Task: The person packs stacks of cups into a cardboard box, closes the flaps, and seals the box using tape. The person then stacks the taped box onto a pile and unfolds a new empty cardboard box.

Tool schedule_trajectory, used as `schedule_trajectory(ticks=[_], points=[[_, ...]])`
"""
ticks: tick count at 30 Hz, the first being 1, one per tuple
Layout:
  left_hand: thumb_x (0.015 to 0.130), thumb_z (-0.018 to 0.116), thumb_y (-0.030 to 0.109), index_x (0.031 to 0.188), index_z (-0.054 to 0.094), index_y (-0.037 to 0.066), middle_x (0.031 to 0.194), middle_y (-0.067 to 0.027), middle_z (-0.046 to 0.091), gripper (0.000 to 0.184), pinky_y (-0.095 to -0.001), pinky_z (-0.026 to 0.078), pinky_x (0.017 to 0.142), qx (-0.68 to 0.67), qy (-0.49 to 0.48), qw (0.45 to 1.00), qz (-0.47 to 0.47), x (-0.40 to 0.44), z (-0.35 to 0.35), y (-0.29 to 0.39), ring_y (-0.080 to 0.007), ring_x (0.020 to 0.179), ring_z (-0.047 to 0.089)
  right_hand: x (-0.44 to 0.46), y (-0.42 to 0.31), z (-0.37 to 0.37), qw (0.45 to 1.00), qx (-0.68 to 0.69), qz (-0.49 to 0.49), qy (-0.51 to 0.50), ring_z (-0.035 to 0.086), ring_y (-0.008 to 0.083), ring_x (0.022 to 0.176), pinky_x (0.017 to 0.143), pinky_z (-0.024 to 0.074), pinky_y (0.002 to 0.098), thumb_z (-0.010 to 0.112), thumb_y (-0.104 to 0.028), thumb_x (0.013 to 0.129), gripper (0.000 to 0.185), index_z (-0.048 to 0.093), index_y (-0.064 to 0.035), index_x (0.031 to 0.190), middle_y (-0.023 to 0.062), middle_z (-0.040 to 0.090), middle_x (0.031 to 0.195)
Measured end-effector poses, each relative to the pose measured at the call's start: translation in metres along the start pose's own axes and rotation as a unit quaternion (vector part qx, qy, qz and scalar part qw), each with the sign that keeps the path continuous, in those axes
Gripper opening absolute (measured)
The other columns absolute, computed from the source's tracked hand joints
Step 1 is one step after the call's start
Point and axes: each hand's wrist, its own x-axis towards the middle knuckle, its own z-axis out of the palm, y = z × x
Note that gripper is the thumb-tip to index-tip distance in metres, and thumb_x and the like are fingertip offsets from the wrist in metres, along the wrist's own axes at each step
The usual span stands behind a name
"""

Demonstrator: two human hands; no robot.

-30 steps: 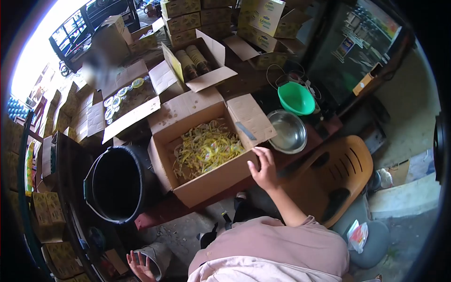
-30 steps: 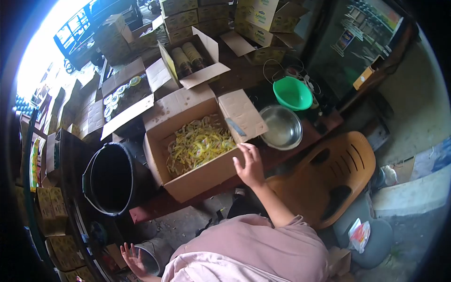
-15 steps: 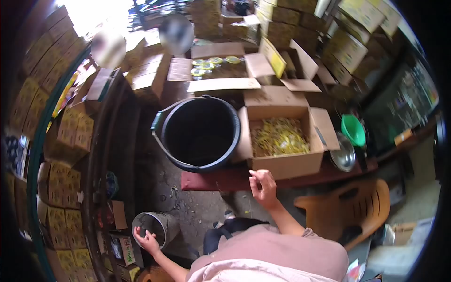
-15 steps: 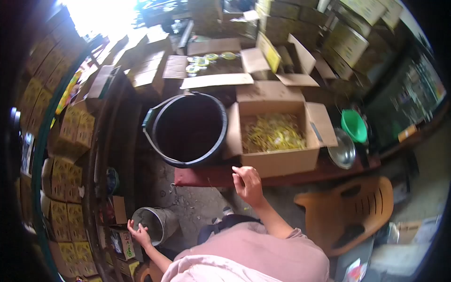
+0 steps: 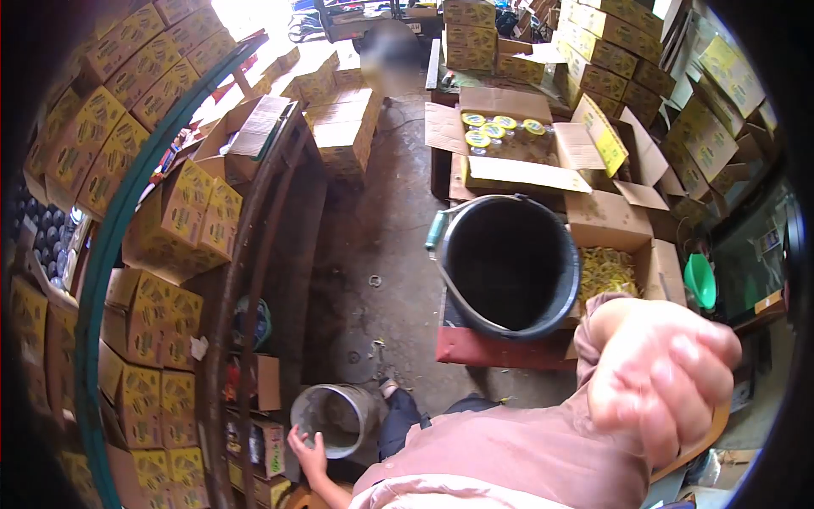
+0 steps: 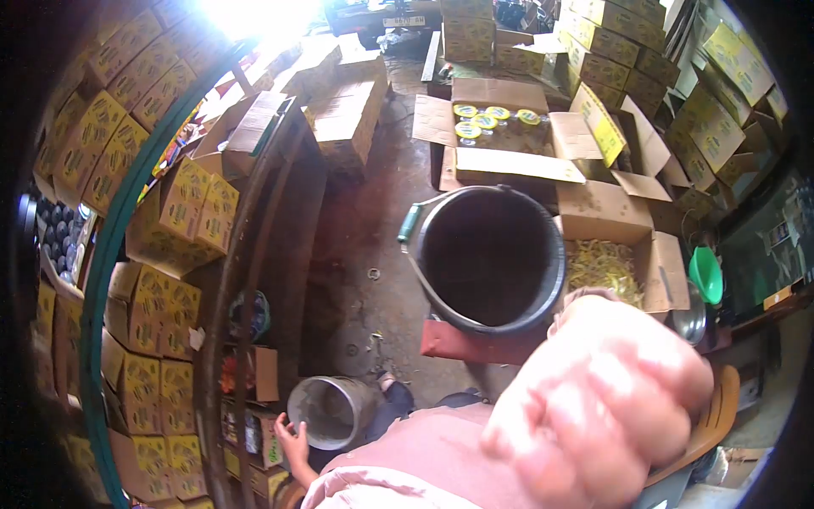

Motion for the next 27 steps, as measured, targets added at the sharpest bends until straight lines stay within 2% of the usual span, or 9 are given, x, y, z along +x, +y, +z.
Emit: schedule_trajectory(ticks=[3, 6, 9, 15, 18, 21, 23, 24, 27], points=[[0.072, 0.064, 0.007, 0.119, 0.042, 0.004, 0.116, -0.0121, 0.046, 0.051, -0.035, 0.043, 0.079, -0.014, -0.056, 0.998, 0.009, 0.056, -0.015, 0.007, -0.023, 0.093, 0.053, 0.02, -0.017, 0.054, 0.996, 0.0, -0.077, 0.038, 0.048, 0.0171, 0.059, 0.057, 0.0437, 0.0355, 0.044, -0.02, 0.079, 0.01, 0.042, -0.0113, 0.084, 0.0031, 0.044, 0.07], [0.073, 0.064, 0.007, 0.119, 0.042, 0.004, 0.116, -0.0134, 0.047, 0.051, -0.0348, 0.044, 0.081, 0.015, -0.086, 0.995, 0.051, 0.115, -0.023, 0.013, -0.0239, 0.093, 0.054, 0.025, -0.031, 0.099, 0.995, -0.064, -0.07, 0.024, 0.046, 0.0092, 0.056, 0.057, 0.0362, 0.0261, 0.038, -0.023, 0.082, 0.014, 0.049, -0.0145, 0.085, -0.0045, 0.045, 0.067], [0.074, 0.064, 0.008, 0.118, 0.042, 0.003, 0.116, -0.0136, 0.049, 0.05, -0.0351, 0.044, 0.084, 0.056, -0.131, 0.986, 0.083, 0.169, -0.023, 0.05, -0.0244, 0.095, 0.054, 0.032, -0.051, 0.096, 0.978, -0.022, 0.04, -0.201, 0.048, 0.0072, 0.063, 0.066, 0.0351, 0.027, 0.045, -0.023, 0.086, 0.015, 0.051, -0.0227, 0.1, -0.0073, 0.046, 0.074], [0.076, 0.063, 0.012, 0.118, 0.042, 0.003, 0.116, -0.0145, 0.049, 0.048, -0.0362, 0.044, 0.084, 0.072, -0.212, 0.957, 0.186, 0.275, 0.026, 0.132, -0.0266, 0.097, 0.054, -0.004, -0.04, 0.159, 0.979, -0.009, 0.003, -0.205, 0.049, 0.0143, 0.06, 0.059, 0.0409, 0.0329, 0.047, -0.017, 0.08, 0.021, 0.039, -0.0164, 0.099, 0.0012, 0.045, 0.074], [0.076, 0.063, 0.012, 0.118, 0.042, 0.002, 0.116, -0.0145, 0.049, 0.049, -0.0362, 0.044, 0.085, 0.065, -0.254, 0.938, 0.225, 0.321, 0.068, 0.173, -0.0267, 0.097, 0.054, -0.015, -0.054, 0.171, 0.93, -0.092, 0.078, -0.347, 0.051, 0.0092, 0.064, 0.067, 0.0386, 0.0283, 0.054, -0.015, 0.083, 0.045, 0.038, -0.0236, 0.124, -0.0028, 0.048, 0.084], [0.076, 0.064, 0.013, 0.118, 0.042, 0.002, 0.116, -0.0146, 0.05, 0.049, -0.0354, 0.044, 0.086, 0.072, -0.302, 0.918, 0.247, 0.361, 0.109, 0.216, -0.0259, 0.097, 0.054, -0.064, -0.04, 0.211, 0.94, -0.128, 0.026, -0.316, 0.051, 0.0115, 0.061, 0.061, 0.0376, 0.027, 0.054, -0.011, 0.08, 0.042, 0.036, -0.0187, 0.117, 0.0007, 0.049, 0.082], [0.075, 0.064, 0.014, 0.117, 0.043, 0.002, 0.114, -0.0142, 0.052, 0.049, -0.0348, 0.045, 0.084, 0.07, -0.328, 0.907, 0.256, 0.391, 0.137, 0.242, -0.0251, 0.096, 0.055, -0.079, -0.005, 0.228, 0.932, -0.002, -0.008, -0.361, 0.048, 0.0144, 0.059, 0.056, 0.0331, 0.0276, 0.054, -0.005, 0.073, 0.041, 0.035, -0.0154, 0.107, 0.0035, 0.048, 0.078], [0.075, 0.065, 0.014, 0.117, 0.043, 0.002, 0.113, -0.014, 0.052, 0.049, -0.0348, 0.045, 0.084, 0.075, -0.339, 0.9, 0.262, 0.409, 0.149, 0.256, -0.025, 0.096, 0.055, -0.102, -0.009, 0.232, 0.938, -0.029, 0.033, -0.345, 0.048, 0.018, 0.058, 0.054, 0.0412, 0.0351, 0.047, -0.009, 0.076, 0.02, 0.042, -0.0117, 0.095, 0.0053, 0.045, 0.072], [0.074, 0.066, 0.014, 0.116, 0.044, 0.001, 0.111, -0.0137, 0.054, 0.049, -0.0345, 0.046, 0.083, 0.082, -0.364, 0.888, 0.27, 0.454, 0.179, 0.304, -0.0244, 0.095, 0.055, -0.135, 0.015, 0.272, 0.85, -0.044, 0.121, -0.511, 0.051, 0.014, 0.063, 0.057, 0.0396, 0.0272, 0.059, -0.014, 0.074, 0.008, 0.056, -0.013, 0.082, 0.0006, 0.051, 0.074]])
